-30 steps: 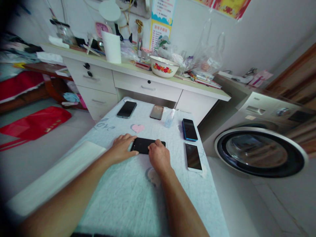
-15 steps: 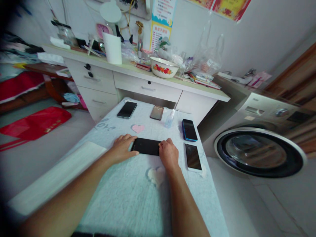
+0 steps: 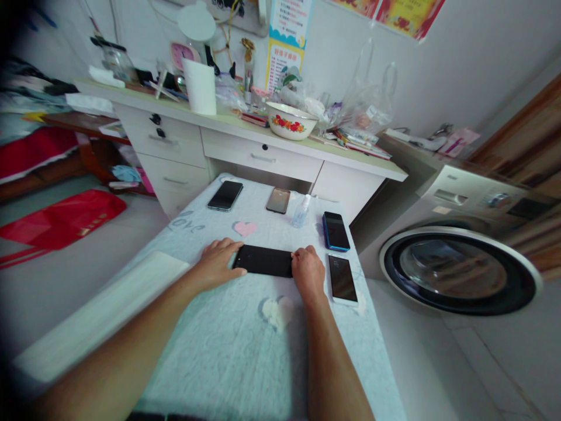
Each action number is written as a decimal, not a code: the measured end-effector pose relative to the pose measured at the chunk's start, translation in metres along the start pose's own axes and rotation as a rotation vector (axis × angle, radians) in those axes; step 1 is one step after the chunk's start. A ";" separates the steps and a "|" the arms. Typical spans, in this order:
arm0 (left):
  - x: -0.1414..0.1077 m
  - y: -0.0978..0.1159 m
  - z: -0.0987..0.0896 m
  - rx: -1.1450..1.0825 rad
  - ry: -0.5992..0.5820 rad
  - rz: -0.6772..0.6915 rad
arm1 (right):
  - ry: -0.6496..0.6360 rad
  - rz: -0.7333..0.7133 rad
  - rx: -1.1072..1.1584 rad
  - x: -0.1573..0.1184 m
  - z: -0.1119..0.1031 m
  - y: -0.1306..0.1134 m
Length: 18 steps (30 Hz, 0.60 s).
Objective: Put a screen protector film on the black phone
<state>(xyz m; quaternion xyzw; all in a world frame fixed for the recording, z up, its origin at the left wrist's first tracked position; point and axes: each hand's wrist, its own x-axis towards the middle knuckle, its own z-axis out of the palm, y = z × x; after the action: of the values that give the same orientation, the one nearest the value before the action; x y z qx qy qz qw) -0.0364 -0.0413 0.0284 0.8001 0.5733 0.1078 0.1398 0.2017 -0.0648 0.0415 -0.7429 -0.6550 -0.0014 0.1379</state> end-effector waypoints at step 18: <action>0.001 -0.001 0.002 0.007 -0.006 -0.005 | 0.004 0.003 0.003 0.000 0.003 -0.002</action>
<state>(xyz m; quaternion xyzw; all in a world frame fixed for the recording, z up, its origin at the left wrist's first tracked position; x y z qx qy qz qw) -0.0367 -0.0404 0.0264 0.7994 0.5754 0.1029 0.1389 0.1995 -0.0642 0.0390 -0.7436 -0.6536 -0.0016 0.1406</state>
